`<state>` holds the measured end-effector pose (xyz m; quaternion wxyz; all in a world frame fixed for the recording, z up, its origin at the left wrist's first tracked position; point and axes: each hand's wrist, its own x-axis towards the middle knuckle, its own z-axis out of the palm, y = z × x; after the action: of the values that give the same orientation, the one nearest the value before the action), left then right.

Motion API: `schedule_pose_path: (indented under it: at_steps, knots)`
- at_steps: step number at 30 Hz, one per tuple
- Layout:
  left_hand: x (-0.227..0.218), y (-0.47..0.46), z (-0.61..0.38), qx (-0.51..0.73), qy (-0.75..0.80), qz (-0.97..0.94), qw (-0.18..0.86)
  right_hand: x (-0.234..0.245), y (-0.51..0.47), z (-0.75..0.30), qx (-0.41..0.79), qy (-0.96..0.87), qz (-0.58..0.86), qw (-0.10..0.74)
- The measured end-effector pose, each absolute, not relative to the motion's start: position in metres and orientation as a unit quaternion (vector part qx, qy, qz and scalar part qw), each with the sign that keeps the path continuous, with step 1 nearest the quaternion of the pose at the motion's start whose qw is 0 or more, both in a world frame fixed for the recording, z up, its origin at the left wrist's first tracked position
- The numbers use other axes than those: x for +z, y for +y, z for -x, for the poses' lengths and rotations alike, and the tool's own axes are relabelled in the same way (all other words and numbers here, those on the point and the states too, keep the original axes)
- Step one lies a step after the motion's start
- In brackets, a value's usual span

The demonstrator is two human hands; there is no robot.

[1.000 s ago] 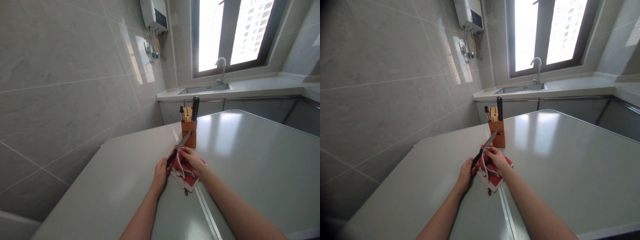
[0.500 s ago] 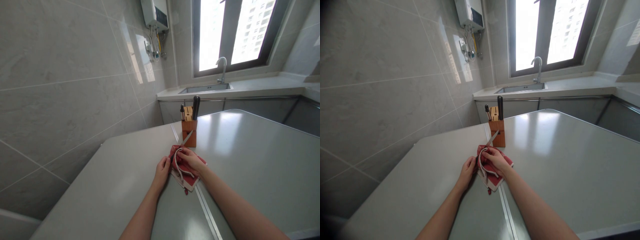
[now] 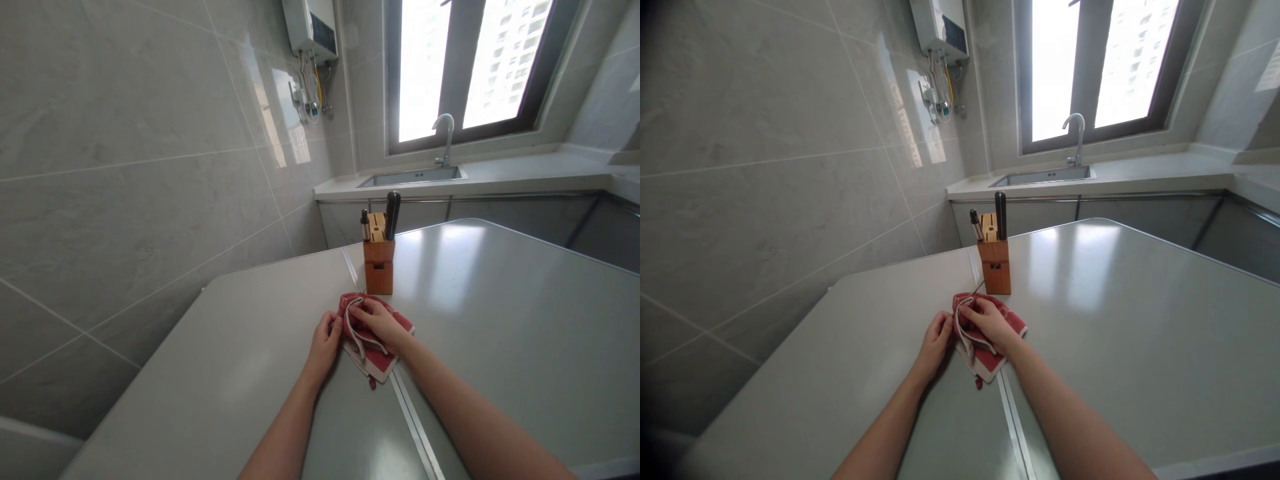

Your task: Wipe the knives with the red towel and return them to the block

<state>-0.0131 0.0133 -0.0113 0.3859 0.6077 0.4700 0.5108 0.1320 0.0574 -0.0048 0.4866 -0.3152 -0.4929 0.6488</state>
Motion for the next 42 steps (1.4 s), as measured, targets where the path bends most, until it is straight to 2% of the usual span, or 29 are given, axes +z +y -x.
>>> schedule_pose_path:
  at_steps: [5, 22, 35, 42]
  knots:
    - [-0.014, 0.015, 0.014, 0.511, 0.468, -0.62, 0.37, -0.002, 0.055, -0.131, 0.64, -0.506, 0.335, 0.471]
    - [-0.017, 0.015, 0.015, 0.493, 0.481, -0.632, 0.356, -0.002, 0.052, -0.131, 0.695, -0.473, 0.27, 0.47]
    - [-0.017, 0.015, 0.015, 0.499, 0.479, -0.626, 0.359, -0.005, 0.049, -0.127, 0.656, -0.521, 0.292, 0.461]
    - [-0.013, 0.013, 0.011, 0.515, 0.485, -0.606, 0.363, -0.001, 0.047, -0.127, 0.669, -0.491, 0.289, 0.477]
